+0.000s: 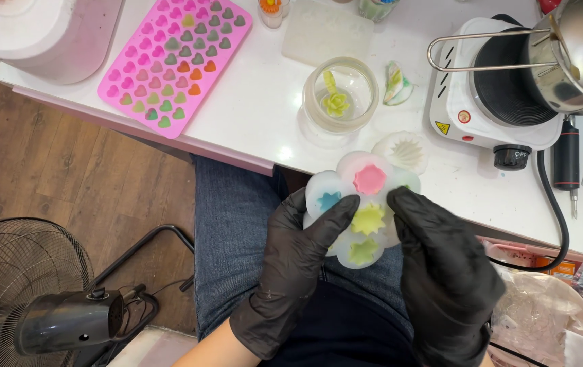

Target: Demolding small decorative wax pieces from silicone molds and placing them into a glass jar.

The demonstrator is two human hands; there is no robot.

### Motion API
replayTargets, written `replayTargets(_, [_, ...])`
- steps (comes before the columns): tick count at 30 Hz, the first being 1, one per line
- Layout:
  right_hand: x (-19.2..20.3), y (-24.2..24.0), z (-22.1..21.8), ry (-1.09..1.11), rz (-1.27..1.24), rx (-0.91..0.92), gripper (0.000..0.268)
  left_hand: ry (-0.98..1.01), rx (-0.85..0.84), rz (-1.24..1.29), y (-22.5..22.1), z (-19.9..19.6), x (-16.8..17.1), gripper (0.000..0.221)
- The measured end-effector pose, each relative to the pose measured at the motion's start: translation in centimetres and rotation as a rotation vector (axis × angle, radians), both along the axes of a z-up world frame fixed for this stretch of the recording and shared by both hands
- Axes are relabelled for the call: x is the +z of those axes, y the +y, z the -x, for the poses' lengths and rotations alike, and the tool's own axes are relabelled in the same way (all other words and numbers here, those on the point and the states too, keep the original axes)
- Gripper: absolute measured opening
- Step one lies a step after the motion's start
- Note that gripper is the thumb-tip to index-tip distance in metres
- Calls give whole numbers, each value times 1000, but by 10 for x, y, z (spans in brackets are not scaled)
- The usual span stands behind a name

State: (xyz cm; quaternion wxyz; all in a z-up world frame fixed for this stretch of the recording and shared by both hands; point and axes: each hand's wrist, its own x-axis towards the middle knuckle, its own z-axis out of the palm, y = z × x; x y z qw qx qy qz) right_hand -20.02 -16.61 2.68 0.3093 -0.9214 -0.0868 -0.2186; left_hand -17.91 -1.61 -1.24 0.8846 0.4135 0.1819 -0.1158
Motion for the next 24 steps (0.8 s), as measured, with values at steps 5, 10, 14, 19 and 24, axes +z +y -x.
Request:
replayTargets(5, [12,6,-3,152,35,67,57,-20,19,10,-1,-2,-11,33])
replayTargets(10, [3,4,-14,194,38,111,75,-7,2,107,-3,-7,-16,35])
replayTargets(14, [-7,2,-18,257,-193,114,68,-39,3,104,-3,-7,-17,36])
replayTargets(19, [-12,-2,-17,300,-427,144,61,-71,-5,157,-4,-7,-20,35])
replayTargets(24, [-3,3,-17,253,-281,96,56,-88,13,180,-6,-6,-23,37])
